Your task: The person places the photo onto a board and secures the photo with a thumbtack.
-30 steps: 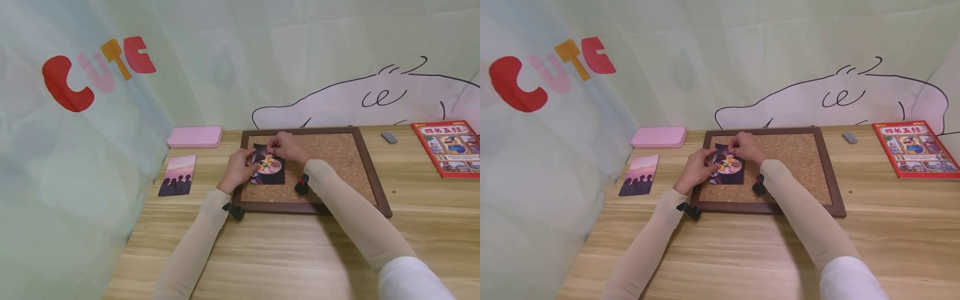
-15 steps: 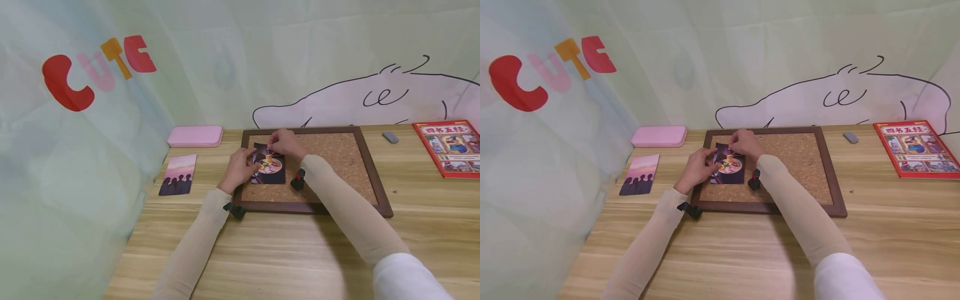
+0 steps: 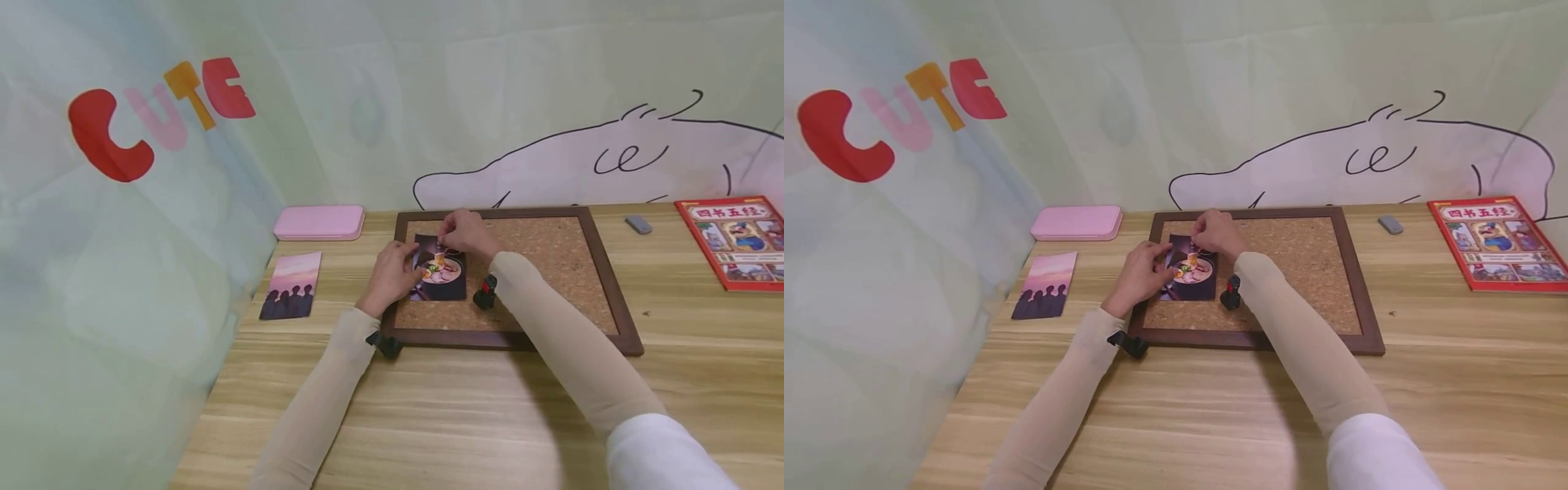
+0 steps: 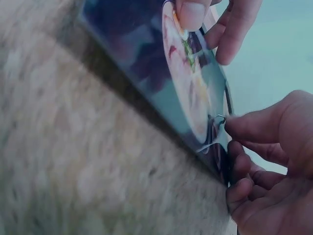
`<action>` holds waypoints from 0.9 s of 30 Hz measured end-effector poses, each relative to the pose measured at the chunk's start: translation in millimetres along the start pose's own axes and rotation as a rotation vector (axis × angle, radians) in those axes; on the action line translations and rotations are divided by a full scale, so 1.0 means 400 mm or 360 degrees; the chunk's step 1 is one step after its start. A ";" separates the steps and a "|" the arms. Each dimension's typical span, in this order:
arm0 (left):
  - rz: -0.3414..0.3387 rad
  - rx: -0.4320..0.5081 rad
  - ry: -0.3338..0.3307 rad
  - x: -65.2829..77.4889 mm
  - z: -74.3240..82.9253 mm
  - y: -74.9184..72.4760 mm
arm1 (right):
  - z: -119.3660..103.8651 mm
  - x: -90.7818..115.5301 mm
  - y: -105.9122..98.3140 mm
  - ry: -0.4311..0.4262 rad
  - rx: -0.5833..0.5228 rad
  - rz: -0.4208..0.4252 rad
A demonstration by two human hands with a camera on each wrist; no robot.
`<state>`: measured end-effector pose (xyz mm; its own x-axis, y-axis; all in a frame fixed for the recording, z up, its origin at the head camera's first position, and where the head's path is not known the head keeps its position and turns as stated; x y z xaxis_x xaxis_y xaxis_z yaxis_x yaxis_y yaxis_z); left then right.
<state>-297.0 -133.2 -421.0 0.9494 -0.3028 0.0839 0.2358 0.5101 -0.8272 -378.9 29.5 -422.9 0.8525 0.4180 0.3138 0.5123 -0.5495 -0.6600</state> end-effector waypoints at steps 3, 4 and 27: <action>-0.0002 0.0001 0.0008 0.000 0.000 0.002 | 0.004 0.001 -0.001 0.0005 -0.0018 0.0007; 0.0000 0.0002 0.0011 -0.001 0.000 0.002 | 0.006 0.000 -0.001 0.0002 -0.0022 0.0007; -0.0003 0.0010 -0.0002 -0.001 -0.003 0.002 | 0.006 -0.001 0.007 -0.0015 -0.0078 -0.0013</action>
Point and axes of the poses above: each hand's wrist, its own x-axis away from the middle knuckle, its own y-axis out of the palm, z = x × y, the point moved 6 cm from there along -x, towards the middle knuckle, and after that the axes turned 12 degrees about -z, right-handed, at the moved point
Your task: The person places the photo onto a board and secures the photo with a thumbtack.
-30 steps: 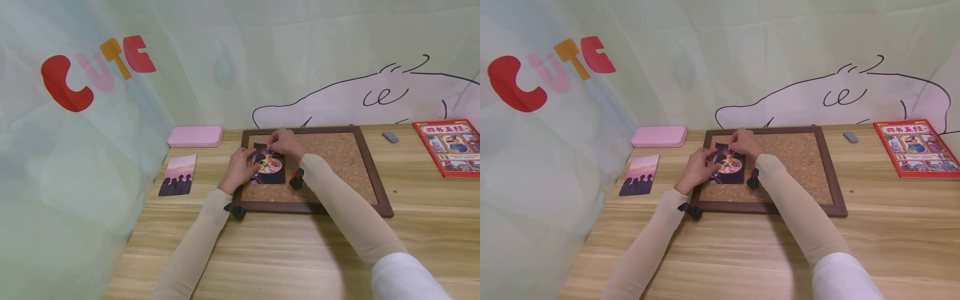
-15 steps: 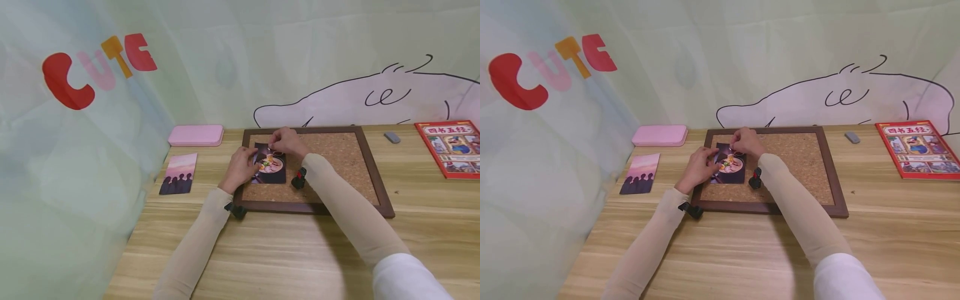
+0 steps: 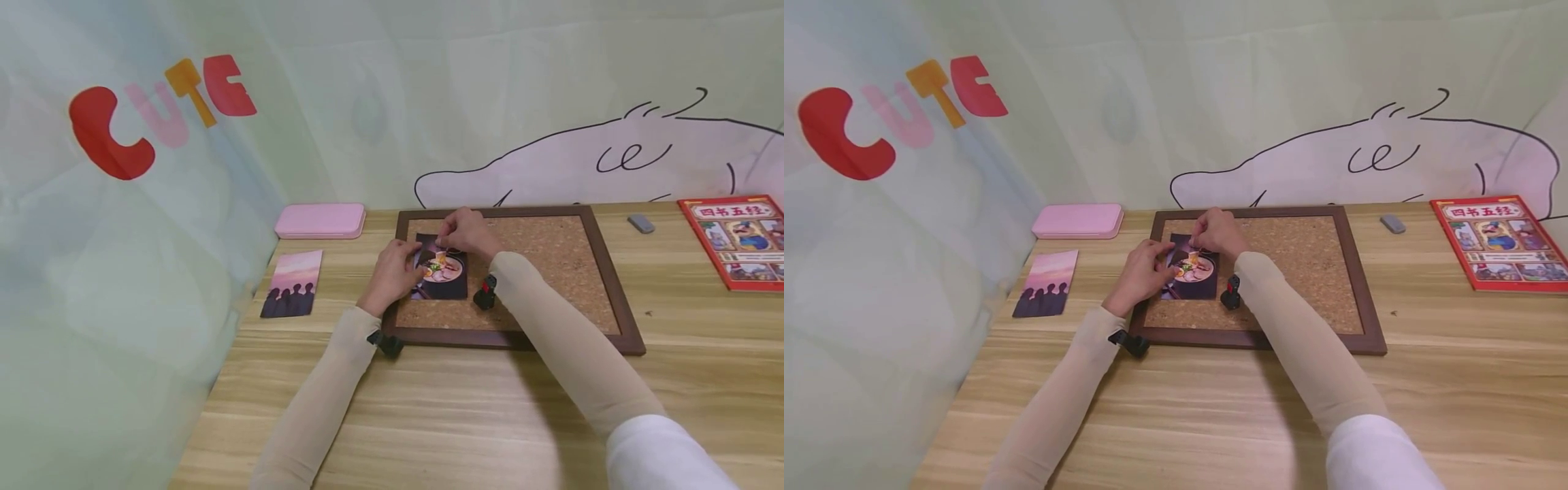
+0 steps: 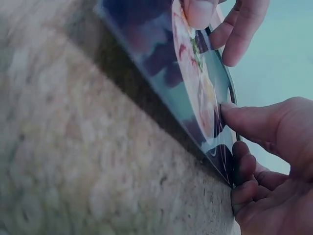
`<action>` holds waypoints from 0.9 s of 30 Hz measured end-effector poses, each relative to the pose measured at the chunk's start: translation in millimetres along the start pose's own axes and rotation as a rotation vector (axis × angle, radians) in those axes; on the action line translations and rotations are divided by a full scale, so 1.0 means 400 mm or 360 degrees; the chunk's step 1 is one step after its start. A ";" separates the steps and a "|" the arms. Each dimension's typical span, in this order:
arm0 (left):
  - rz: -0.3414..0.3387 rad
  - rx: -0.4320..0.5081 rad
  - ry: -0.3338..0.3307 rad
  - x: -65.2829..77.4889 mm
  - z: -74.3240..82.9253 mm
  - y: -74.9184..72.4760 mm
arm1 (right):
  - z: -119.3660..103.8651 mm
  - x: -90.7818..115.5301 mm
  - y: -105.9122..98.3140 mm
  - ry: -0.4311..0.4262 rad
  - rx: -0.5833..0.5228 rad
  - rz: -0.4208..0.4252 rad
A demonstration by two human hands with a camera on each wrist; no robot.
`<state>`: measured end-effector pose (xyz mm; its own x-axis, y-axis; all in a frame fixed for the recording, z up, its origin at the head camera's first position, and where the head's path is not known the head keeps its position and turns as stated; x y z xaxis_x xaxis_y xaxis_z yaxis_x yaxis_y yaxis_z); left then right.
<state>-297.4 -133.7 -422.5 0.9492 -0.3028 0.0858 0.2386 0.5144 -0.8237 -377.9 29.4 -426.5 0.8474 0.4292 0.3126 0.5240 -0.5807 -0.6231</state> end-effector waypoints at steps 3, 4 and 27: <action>-0.0004 0.0000 -0.0009 -0.001 0.001 0.000 | 0.002 -0.001 -0.002 -0.0007 -0.0021 0.0020; -0.0009 0.0006 -0.0014 -0.002 0.001 0.001 | 0.003 -0.002 -0.002 -0.0011 -0.0022 0.0026; 0.0123 0.0078 0.0006 0.022 -0.036 -0.087 | 0.047 0.114 -0.058 -0.0110 -0.0111 0.0184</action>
Point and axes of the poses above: each hand's wrist, its own x-axis away from the middle knuckle, its own y-axis out of the palm, z = x × y, the point moved 6 cm from there along -x, towards the middle knuckle, and after that the axes turned 12 degrees about -z, right-handed, at the moved point
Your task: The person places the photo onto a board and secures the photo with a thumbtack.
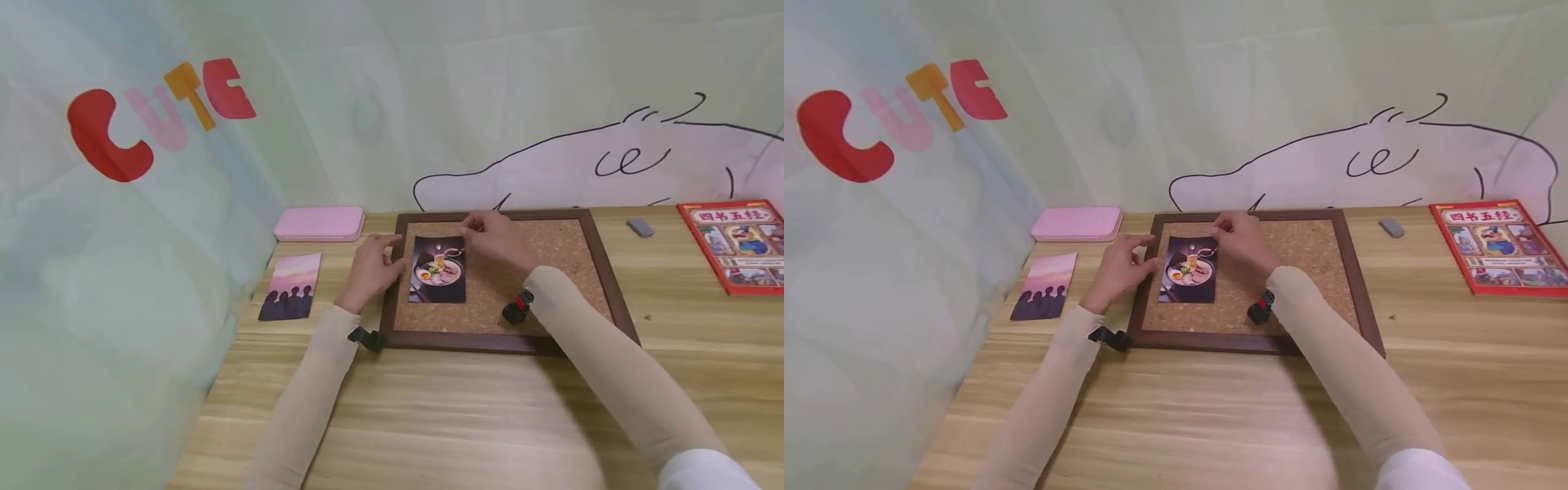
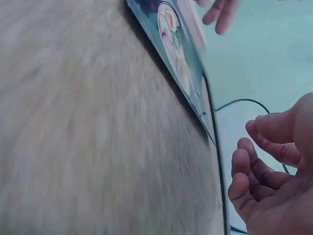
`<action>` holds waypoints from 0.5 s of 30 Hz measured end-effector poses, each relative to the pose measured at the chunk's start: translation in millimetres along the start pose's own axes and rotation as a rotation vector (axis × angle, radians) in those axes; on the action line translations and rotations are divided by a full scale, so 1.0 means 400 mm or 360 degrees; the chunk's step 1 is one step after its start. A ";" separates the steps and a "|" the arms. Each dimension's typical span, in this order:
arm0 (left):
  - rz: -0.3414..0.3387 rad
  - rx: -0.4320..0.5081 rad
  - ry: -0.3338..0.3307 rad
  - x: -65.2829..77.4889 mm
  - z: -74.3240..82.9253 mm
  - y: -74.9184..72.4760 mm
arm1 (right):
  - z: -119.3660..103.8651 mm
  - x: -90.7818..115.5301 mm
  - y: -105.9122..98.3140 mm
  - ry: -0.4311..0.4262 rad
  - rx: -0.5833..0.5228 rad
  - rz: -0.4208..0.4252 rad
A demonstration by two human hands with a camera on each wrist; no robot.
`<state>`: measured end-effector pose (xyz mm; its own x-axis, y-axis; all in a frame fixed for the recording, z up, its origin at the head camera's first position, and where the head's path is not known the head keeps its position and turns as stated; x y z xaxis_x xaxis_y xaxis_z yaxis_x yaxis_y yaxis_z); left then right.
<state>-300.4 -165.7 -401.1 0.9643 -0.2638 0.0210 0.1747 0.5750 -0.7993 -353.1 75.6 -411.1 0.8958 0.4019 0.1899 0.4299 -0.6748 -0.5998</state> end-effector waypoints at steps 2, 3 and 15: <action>-0.0014 -0.0011 -0.0031 0.001 -0.008 -0.020 | 0.012 0.026 -0.019 0.0024 -0.0001 0.0026; -0.0012 -0.0022 -0.0044 0.002 -0.012 -0.033 | 0.017 0.038 -0.029 0.0032 0.0004 0.0038; 0.0037 -0.0043 -0.0122 0.048 -0.101 -0.155 | 0.085 0.167 -0.136 -0.0021 0.0171 0.0111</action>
Point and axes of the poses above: each hand's wrist, its own x-axis away from the middle knuckle, its own y-axis out of the palm, z = x × y, the point moved 6 cm from there along -x, towards the middle knuckle, and after that the axes turned 12 degrees about -z, right-handed, at the moved point
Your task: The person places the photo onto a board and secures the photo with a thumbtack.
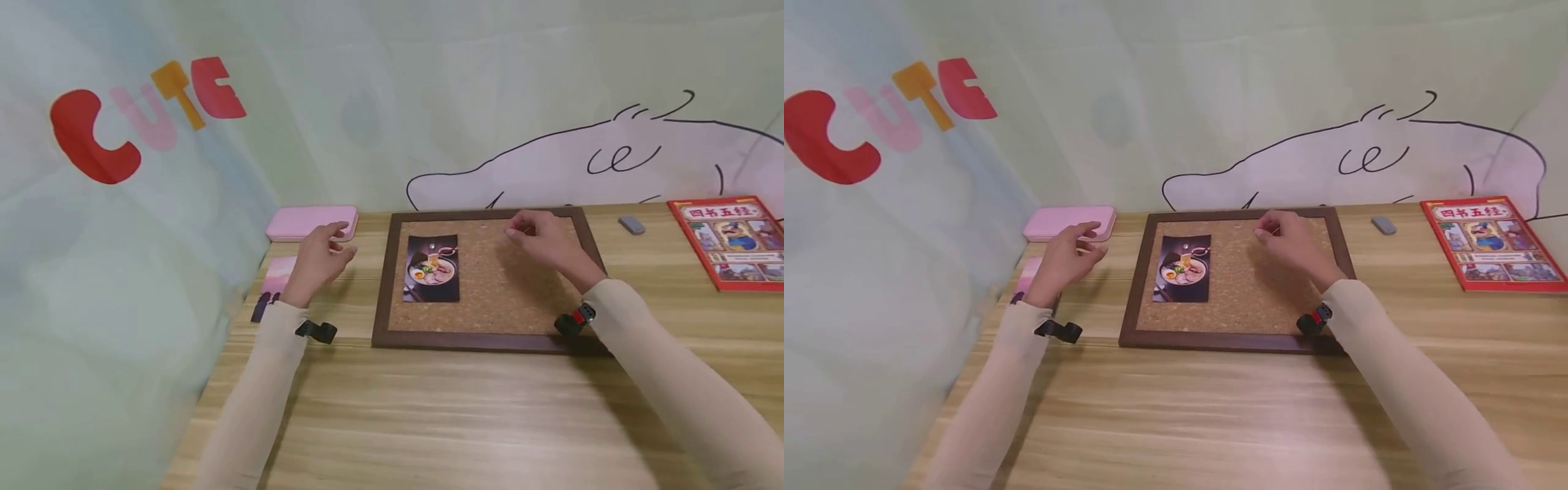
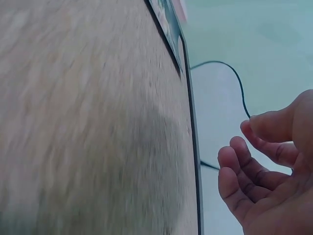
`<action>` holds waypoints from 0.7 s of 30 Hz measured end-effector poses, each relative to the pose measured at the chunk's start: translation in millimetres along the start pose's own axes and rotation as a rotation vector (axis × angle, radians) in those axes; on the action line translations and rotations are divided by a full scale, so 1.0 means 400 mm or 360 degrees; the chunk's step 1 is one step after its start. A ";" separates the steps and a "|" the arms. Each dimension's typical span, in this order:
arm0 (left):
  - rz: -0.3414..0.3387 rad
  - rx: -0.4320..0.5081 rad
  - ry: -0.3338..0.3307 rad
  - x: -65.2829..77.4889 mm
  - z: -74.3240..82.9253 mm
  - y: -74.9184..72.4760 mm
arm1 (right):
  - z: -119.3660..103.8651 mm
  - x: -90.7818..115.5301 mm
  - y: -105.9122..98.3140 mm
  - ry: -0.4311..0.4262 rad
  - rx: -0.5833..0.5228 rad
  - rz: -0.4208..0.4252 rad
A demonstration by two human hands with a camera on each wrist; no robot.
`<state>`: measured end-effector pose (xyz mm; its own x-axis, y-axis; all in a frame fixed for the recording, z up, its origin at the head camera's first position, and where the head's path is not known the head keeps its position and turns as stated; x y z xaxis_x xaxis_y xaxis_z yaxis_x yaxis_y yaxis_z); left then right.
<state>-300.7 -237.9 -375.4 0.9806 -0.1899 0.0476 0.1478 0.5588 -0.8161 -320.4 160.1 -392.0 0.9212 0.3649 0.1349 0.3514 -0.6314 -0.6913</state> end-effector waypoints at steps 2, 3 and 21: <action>-0.0006 -0.0022 -0.0009 0.011 -0.018 -0.015 | 0.013 0.018 -0.014 -0.0024 0.0003 0.0015; -0.0010 -0.0034 -0.0013 0.018 -0.026 -0.023 | 0.021 0.028 -0.020 -0.0023 0.0012 0.0020; 0.0089 -0.0171 -0.0230 0.150 -0.203 -0.154 | 0.186 0.215 -0.151 0.0041 0.0231 0.0081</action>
<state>-261.3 -349.5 -369.0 0.9963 -0.0389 0.0760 0.0853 0.4745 -0.8761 -275.0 280.4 -391.7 0.9418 0.3163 0.1142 0.2783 -0.5424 -0.7927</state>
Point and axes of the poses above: each hand's wrist, its own x-axis away from the middle knuckle, its own y-axis out of the palm, z = x × y, the point moved 6 cm from there along -x, towards the middle knuckle, and after that the axes turned 12 degrees about -z, right-handed, at the moved point
